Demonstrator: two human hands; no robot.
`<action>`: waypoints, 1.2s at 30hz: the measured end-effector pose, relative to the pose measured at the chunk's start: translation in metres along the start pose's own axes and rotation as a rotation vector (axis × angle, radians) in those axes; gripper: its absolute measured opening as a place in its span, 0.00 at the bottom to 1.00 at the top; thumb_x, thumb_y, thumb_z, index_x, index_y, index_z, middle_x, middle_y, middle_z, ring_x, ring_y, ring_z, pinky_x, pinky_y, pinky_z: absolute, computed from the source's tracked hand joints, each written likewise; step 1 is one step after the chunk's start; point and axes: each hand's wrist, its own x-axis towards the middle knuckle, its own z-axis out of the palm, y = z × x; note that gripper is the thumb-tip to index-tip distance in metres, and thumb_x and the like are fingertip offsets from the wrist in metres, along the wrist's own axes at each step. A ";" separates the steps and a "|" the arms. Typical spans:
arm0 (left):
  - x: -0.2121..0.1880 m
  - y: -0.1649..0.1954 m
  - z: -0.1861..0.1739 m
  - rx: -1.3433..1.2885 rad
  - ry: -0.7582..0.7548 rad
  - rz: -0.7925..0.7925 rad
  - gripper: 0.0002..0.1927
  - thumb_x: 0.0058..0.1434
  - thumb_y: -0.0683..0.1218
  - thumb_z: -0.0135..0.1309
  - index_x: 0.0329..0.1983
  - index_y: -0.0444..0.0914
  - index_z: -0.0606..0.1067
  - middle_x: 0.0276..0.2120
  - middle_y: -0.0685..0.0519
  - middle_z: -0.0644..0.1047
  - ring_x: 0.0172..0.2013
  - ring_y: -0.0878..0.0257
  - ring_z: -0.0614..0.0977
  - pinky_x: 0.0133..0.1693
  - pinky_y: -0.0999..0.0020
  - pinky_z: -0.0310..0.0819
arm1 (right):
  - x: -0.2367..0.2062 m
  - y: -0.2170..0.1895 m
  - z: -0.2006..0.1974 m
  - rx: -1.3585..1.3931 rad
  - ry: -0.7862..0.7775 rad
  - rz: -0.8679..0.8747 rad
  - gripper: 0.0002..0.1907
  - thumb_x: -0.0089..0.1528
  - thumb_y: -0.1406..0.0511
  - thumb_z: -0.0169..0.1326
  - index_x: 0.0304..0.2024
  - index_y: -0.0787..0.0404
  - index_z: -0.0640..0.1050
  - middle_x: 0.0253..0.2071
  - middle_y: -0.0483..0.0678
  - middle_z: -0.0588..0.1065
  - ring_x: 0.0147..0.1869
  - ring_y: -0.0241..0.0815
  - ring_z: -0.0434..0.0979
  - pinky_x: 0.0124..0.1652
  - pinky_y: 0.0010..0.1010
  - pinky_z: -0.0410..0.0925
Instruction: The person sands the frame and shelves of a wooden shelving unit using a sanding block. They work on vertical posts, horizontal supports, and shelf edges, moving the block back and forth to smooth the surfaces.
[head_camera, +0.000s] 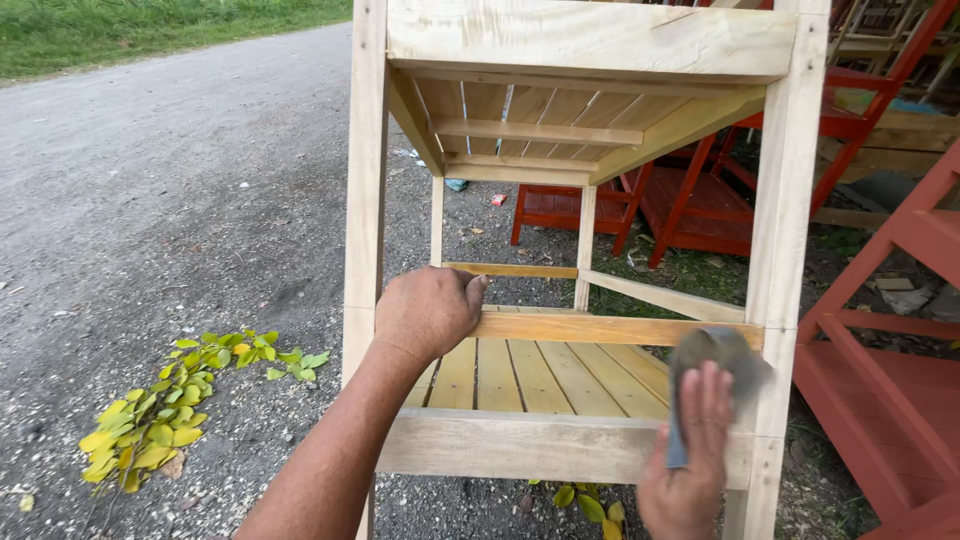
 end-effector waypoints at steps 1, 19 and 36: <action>-0.001 0.000 0.000 0.004 -0.002 -0.001 0.27 0.72 0.62 0.36 0.43 0.47 0.84 0.31 0.45 0.83 0.36 0.50 0.85 0.45 0.52 0.79 | 0.006 -0.007 0.006 0.026 -0.009 -0.096 0.39 0.64 0.75 0.43 0.77 0.48 0.55 0.80 0.51 0.51 0.84 0.55 0.43 0.78 0.54 0.42; 0.014 -0.013 0.010 0.227 -0.133 0.251 0.25 0.75 0.60 0.28 0.54 0.49 0.76 0.27 0.49 0.83 0.34 0.52 0.86 0.40 0.49 0.82 | 0.044 -0.045 0.075 -0.187 -0.406 -0.395 0.38 0.59 0.74 0.53 0.71 0.47 0.65 0.77 0.42 0.59 0.82 0.45 0.50 0.77 0.46 0.43; 0.000 -0.005 0.002 0.108 -0.072 0.098 0.38 0.74 0.65 0.28 0.28 0.38 0.80 0.25 0.44 0.81 0.31 0.47 0.86 0.39 0.50 0.81 | 0.063 -0.022 0.045 -0.132 -0.312 -0.431 0.36 0.60 0.68 0.57 0.70 0.45 0.65 0.75 0.44 0.62 0.80 0.47 0.54 0.77 0.46 0.43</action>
